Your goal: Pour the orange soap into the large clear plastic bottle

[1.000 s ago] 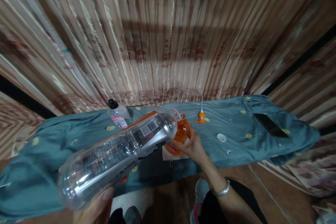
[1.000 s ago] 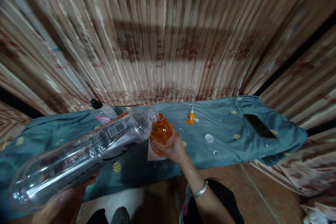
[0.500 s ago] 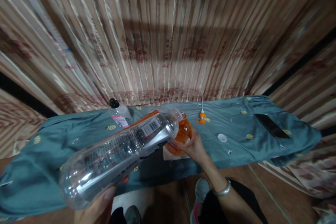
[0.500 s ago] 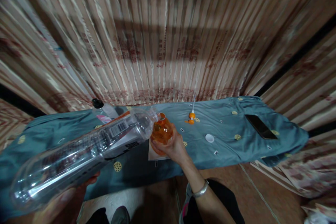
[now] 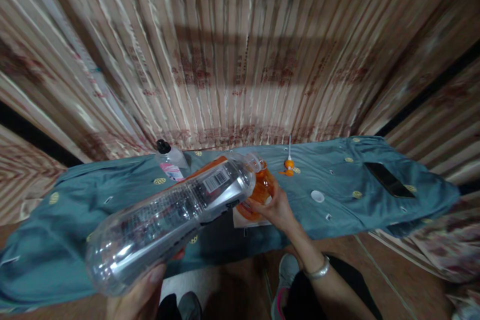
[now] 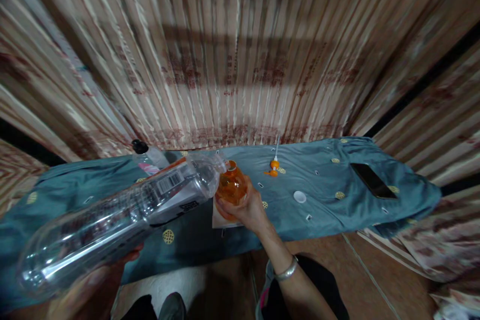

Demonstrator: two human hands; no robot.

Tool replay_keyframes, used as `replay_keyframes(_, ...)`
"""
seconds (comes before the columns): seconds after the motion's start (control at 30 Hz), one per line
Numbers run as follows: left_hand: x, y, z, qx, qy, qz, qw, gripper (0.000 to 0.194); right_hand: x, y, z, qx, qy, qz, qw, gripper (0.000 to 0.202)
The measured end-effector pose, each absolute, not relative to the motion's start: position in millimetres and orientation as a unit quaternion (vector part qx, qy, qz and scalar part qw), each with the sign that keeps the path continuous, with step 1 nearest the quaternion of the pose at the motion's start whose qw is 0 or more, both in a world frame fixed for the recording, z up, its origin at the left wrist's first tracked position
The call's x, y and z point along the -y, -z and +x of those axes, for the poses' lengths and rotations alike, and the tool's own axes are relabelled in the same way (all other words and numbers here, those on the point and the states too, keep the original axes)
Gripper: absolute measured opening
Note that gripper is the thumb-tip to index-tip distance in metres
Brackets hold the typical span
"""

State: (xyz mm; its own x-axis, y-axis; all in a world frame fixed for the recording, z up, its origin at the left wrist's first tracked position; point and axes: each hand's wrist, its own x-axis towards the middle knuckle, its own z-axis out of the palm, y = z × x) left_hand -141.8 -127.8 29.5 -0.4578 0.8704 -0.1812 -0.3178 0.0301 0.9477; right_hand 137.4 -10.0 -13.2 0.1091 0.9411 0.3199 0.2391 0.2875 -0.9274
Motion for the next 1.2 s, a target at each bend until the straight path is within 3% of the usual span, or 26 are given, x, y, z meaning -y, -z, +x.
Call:
replay_keyframes(0.1, 129.0, -35.1, -134.9, -0.549, -0.648, 0.234, 0.473, 0.031, 10.1, 13.4, 137.9, 0.591, -0.316, -0.503, 0.546, 0.064)
replay_keyframes(0.33, 124.3, -45.7, -143.0, -0.545, -0.668, 0.166, 0.479, 0.059, 9.7, 13.0, 138.8, 0.594, -0.301, -0.514, 0.541, 0.063)
replay_keyframes(1.2, 120.8, -52.1, -137.5, -0.549, -0.672, 0.175, 0.465, 0.053, 8.5, 18.4, 138.7, 0.577, -0.322, -0.527, 0.534, 0.065)
